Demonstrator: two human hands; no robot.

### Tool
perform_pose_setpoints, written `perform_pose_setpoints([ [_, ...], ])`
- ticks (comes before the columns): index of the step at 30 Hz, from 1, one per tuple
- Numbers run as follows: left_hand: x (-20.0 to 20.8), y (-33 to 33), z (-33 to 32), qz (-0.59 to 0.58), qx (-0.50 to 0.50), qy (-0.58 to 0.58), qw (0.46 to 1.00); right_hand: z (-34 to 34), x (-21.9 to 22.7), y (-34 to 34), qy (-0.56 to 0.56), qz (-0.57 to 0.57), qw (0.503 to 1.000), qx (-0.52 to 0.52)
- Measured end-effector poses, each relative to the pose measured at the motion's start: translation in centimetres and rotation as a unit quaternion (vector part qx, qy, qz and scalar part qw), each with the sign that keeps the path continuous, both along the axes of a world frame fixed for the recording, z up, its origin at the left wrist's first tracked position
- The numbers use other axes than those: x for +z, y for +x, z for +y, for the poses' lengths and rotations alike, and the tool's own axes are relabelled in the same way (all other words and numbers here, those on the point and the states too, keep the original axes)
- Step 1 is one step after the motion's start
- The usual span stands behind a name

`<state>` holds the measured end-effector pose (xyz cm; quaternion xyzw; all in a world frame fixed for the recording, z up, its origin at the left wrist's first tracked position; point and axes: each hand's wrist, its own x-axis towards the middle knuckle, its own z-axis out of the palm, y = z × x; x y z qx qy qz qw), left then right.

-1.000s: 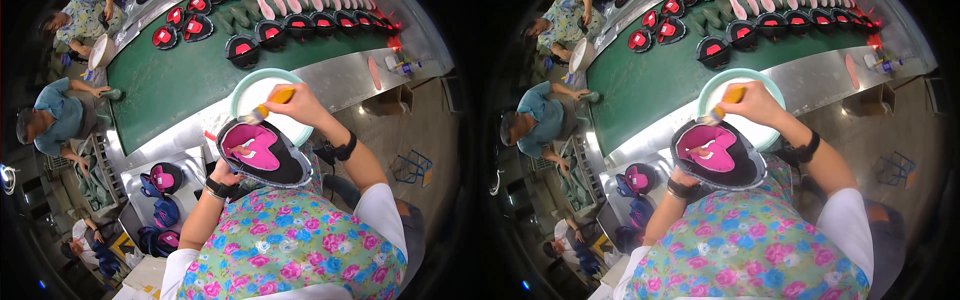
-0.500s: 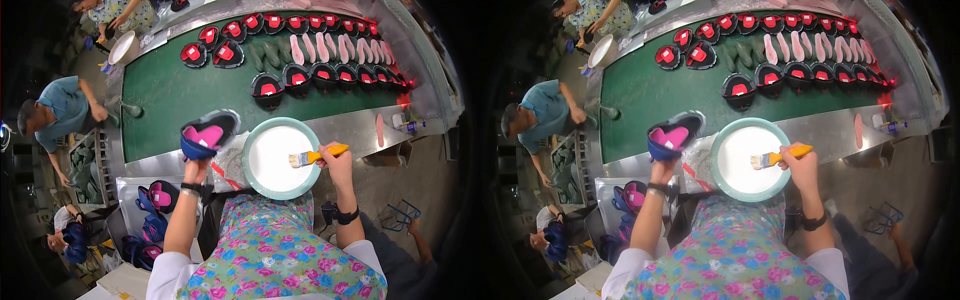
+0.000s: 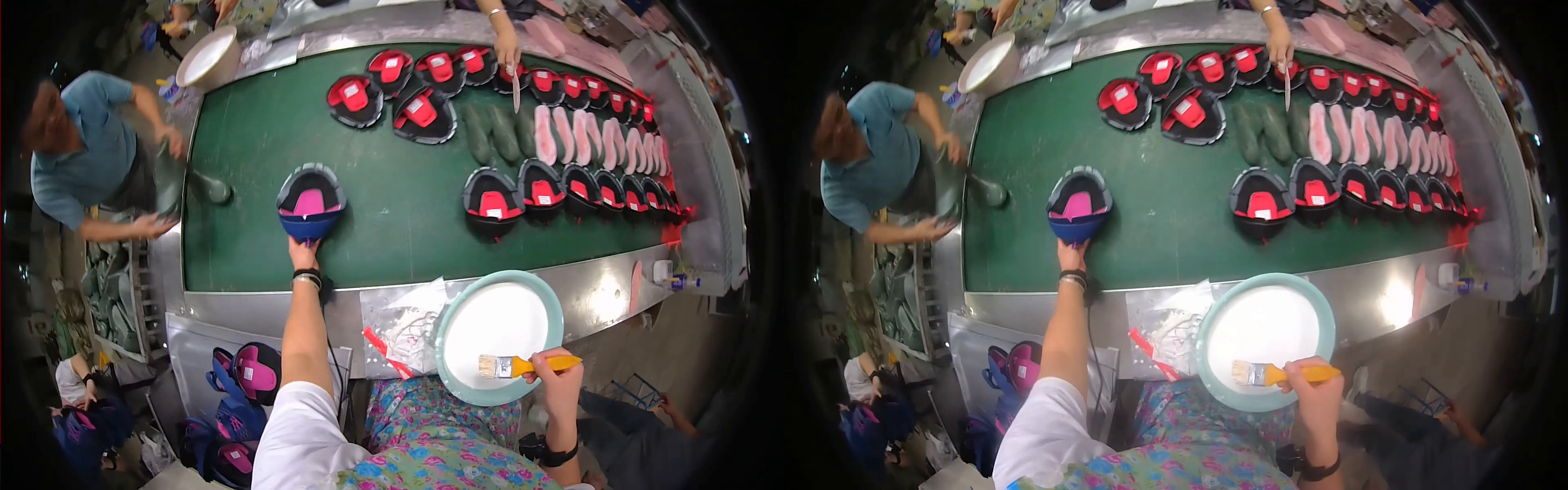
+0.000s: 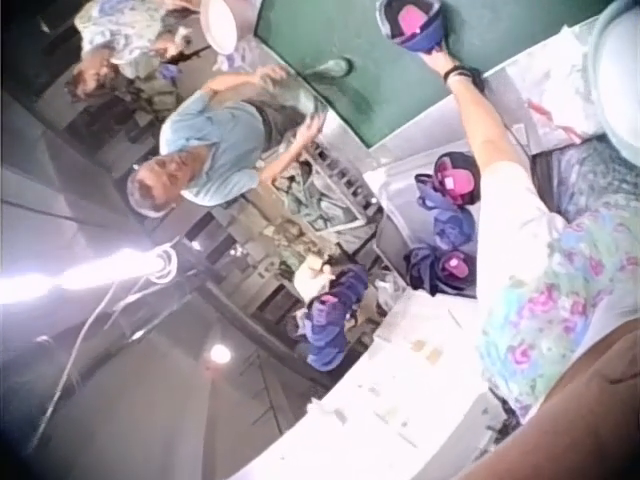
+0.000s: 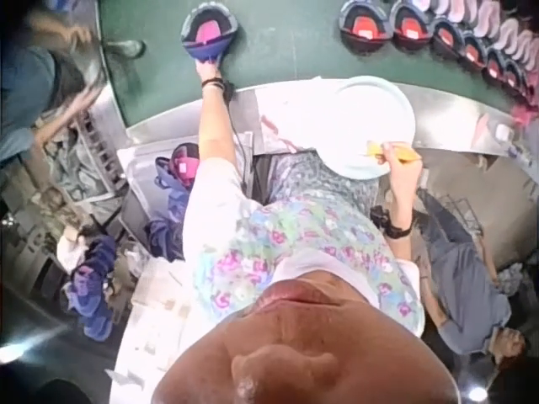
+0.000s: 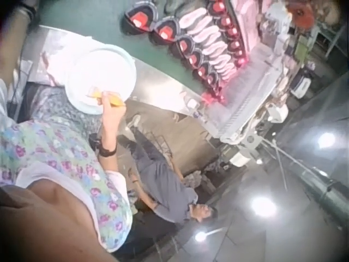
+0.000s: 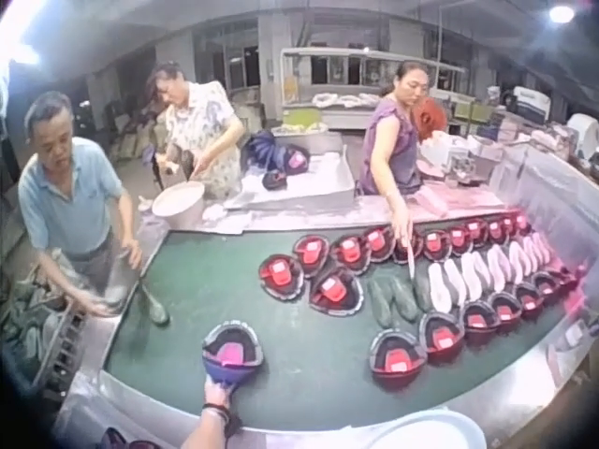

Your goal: Applying glue to the interior of shoe uppers using a brush and a bowl of adhesive.

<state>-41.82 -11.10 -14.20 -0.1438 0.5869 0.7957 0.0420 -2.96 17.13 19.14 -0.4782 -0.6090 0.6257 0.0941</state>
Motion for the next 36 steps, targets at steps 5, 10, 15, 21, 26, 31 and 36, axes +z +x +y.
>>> perform_pose_setpoints([
  [5, 3.2, -0.1, -6.3, -0.119, -0.169, -0.129, 0.970, -3.3, -0.4, -4.4, 0.024, -0.031, 0.995, 0.092],
  [10, 12.3, 6.0, -19.7, -0.014, -0.298, -0.581, 0.758, -5.3, 0.2, -6.8, 0.067, 0.038, 0.988, 0.132],
  [15, 8.7, 13.7, -31.3, 0.040, -0.482, -0.645, 0.592, -4.9, -1.7, -4.8, -0.018, 0.143, 0.973, 0.179],
  [21, 8.6, 14.3, 8.9, 0.238, -0.613, -0.306, 0.688, -8.2, -0.4, -7.3, 0.238, 0.194, 0.905, 0.296],
  [26, 17.0, 20.8, 15.6, 0.165, -0.553, -0.144, 0.804, -10.2, 0.6, -5.1, 0.401, 0.252, 0.843, 0.255],
  [31, 24.0, 22.9, 11.4, 0.050, -0.429, -0.078, 0.899, -15.1, 3.4, -6.8, 0.480, 0.410, 0.713, 0.307],
  [36, 33.6, 28.3, -4.2, -0.061, -0.169, -0.125, 0.976, -17.7, 1.3, -4.4, 0.311, 0.184, 0.827, 0.431],
])
